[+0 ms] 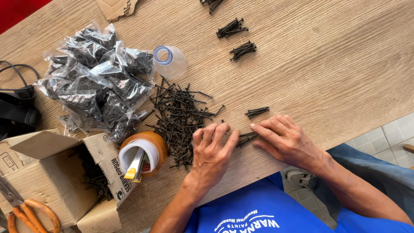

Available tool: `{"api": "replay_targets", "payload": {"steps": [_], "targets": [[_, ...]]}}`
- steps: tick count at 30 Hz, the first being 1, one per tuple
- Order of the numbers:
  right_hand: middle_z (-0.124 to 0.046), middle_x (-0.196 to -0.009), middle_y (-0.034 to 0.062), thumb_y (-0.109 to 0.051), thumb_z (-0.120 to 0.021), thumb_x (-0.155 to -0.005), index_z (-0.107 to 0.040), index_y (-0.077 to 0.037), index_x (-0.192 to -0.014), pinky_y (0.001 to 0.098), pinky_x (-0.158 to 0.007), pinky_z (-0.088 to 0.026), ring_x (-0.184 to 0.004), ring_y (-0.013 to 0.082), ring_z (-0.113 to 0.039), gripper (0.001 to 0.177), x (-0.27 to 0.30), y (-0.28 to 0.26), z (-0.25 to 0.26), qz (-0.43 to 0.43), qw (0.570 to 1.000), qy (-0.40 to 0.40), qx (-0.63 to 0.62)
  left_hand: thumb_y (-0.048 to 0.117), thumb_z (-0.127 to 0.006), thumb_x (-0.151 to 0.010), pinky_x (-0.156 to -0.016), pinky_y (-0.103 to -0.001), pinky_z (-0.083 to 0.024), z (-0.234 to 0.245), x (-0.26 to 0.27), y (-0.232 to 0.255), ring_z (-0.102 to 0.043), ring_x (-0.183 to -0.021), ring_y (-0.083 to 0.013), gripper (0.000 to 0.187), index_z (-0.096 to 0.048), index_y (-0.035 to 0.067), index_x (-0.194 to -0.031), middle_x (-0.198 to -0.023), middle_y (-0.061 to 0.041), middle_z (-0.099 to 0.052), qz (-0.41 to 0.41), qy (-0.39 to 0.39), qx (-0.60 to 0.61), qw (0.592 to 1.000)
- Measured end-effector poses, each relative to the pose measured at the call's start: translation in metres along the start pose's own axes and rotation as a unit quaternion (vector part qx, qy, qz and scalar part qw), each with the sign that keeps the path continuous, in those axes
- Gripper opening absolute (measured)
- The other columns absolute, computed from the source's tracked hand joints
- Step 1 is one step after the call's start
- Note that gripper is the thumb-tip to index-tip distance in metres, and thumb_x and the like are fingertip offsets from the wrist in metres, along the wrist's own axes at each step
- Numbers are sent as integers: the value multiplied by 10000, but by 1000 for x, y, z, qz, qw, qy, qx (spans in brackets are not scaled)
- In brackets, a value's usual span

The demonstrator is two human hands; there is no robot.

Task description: The person empties a box of nails onto a table and then sorts them by hand into several small piles. The person handles the nails directly without using any tools.

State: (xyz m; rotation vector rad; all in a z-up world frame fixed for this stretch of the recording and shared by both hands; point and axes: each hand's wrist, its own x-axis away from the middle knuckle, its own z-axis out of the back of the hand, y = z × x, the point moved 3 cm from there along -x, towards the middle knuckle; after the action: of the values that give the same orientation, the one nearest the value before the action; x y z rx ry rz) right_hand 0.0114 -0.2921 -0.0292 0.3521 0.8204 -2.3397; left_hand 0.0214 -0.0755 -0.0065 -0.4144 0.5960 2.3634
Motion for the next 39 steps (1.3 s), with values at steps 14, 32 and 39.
{"api": "replay_targets", "payload": {"steps": [14, 32, 39], "targets": [[-648, -995, 126, -53, -652, -1006, -765, -46, -1142, 431, -740, -566, -808, 324, -654, 177, 12, 7, -11, -15, 999, -31, -32, 8, -648, -955, -903, -427, -396, -3, 12, -8, -590, -971, -251, 222, -727, 141, -1114, -976, -49, -570, -3, -20, 16, 1000], [-656, -960, 97, -41, -729, -942, -772, -65, -1090, 423, -754, -570, -807, 297, -668, 156, 2, 7, -8, -47, 998, -19, -32, 12, -651, -982, -889, -408, -398, -2, 4, -7, -581, -936, -245, 133, -678, 139, -953, -935, -36, -544, 4, -24, 27, 999], [-647, -945, 87, -105, -714, -993, -761, -83, -1107, 412, -741, -558, -784, 290, -644, 125, -5, 1, -5, -65, 997, -33, -25, 166, -692, -1020, -905, -421, -411, -7, 9, -5, -587, -959, -257, 49, -673, 131, -992, -948, -43, -556, 13, -33, 21, 999]]}}
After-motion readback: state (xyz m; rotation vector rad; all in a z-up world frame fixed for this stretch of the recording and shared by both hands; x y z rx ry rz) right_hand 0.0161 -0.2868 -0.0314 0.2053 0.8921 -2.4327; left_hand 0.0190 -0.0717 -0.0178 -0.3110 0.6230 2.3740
